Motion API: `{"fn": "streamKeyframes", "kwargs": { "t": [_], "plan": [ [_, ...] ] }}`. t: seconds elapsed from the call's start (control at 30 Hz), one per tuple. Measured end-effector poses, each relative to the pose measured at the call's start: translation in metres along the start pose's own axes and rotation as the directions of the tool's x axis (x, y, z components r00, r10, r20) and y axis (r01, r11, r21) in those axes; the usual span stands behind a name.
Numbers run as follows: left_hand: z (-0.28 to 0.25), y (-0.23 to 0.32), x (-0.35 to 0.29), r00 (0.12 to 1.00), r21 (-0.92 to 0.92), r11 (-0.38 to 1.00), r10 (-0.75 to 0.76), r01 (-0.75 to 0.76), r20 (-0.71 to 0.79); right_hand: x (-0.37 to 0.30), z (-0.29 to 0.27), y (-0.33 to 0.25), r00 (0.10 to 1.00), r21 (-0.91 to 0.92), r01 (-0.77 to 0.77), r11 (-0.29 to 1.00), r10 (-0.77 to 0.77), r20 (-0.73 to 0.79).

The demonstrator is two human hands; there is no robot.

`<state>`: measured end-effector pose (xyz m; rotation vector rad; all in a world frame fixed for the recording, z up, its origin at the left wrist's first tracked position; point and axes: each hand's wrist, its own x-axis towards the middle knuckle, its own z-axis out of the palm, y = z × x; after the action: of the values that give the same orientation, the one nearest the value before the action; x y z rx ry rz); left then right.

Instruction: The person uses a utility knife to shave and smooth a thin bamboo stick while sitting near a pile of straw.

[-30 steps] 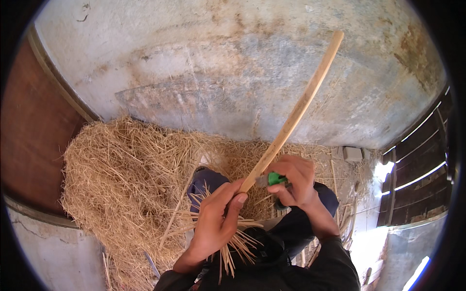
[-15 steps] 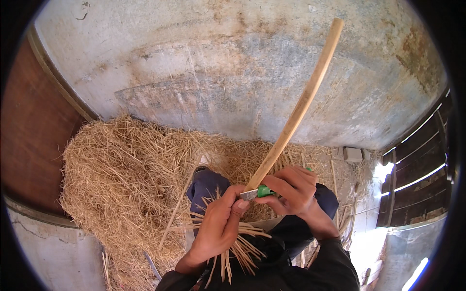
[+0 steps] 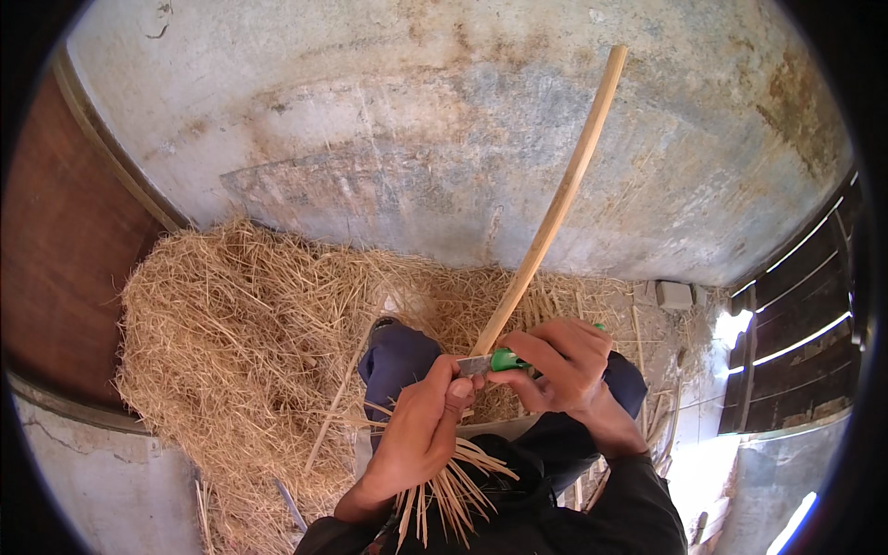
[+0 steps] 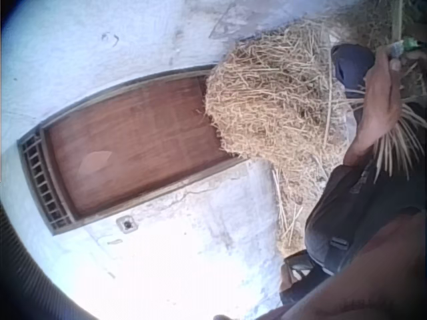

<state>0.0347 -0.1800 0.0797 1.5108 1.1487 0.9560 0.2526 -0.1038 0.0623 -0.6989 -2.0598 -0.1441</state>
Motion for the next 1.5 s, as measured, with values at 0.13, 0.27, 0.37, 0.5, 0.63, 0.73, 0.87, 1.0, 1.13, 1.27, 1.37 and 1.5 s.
{"fn": "streamKeyframes", "kwargs": {
  "t": [0.13, 0.27, 0.37, 0.5, 0.63, 0.73, 0.87, 1.0, 1.13, 1.27, 1.37, 1.5],
  "plan": [
    [-0.007, -0.006, -0.012, 0.989, 0.05, 0.993, -0.109, 0.104, 0.103, 0.002, -0.016, 0.051, 0.889, -0.061, -0.301, 0.952, 0.257, -0.378],
    [0.003, -0.022, -0.023, 0.996, 0.05, 0.998, -0.044, 0.041, 0.077, 0.003, -0.05, 0.082, 0.783, -0.063, -0.521, 0.851, 0.447, -0.433],
    [0.005, -0.018, -0.017, 0.996, 0.038, 0.996, -0.084, 0.085, -0.014, -0.005, -0.036, 0.067, 0.866, -0.005, -0.351, 0.936, 0.322, -0.383],
    [0.002, -0.017, -0.011, 0.992, 0.059, 0.997, -0.034, 0.042, -0.124, -0.009, -0.007, 0.031, 0.979, 0.079, -0.156, 0.985, 0.165, -0.124],
    [0.008, -0.009, -0.006, 0.984, 0.06, 0.998, 0.036, -0.026, -0.172, -0.009, 0.002, 0.011, 1.0, 0.062, -0.015, 0.998, 0.015, 0.007],
    [0.012, -0.006, -0.005, 0.979, 0.11, 0.991, 0.099, -0.08, -0.177, -0.009, 0.004, 0.001, 0.999, 0.08, 0.0, 0.997, -0.003, 0.046],
    [0.013, -0.003, -0.003, 0.973, 0.144, 0.982, 0.149, -0.124, -0.176, -0.01, 0.007, 0.0, 1.0, 0.067, -0.014, 0.998, 0.013, 0.018],
    [0.015, -0.004, -0.003, 0.972, 0.152, 0.984, 0.125, -0.095, -0.199, -0.007, 0.007, -0.001, 1.0, 0.038, -0.011, 0.999, 0.011, 0.002],
    [0.014, -0.004, -0.002, 0.979, 0.158, 0.985, 0.093, -0.065, -0.18, -0.007, 0.007, -0.001, 1.0, 0.014, -0.012, 1.0, 0.012, -0.005],
    [0.012, -0.006, -0.002, 0.98, 0.145, 0.986, 0.108, -0.084, -0.17, -0.005, 0.007, -0.002, 1.0, -0.006, -0.008, 1.0, 0.008, -0.02],
    [0.009, -0.003, -0.002, 0.985, 0.139, 0.986, 0.114, -0.096, -0.129, -0.006, 0.007, -0.002, 1.0, -0.014, -0.01, 1.0, 0.01, -0.024],
    [0.006, -0.001, -0.003, 0.994, 0.113, 0.992, 0.067, -0.057, -0.083, -0.005, 0.006, -0.002, 0.999, -0.024, -0.012, 1.0, 0.011, -0.032]
  ]
}}
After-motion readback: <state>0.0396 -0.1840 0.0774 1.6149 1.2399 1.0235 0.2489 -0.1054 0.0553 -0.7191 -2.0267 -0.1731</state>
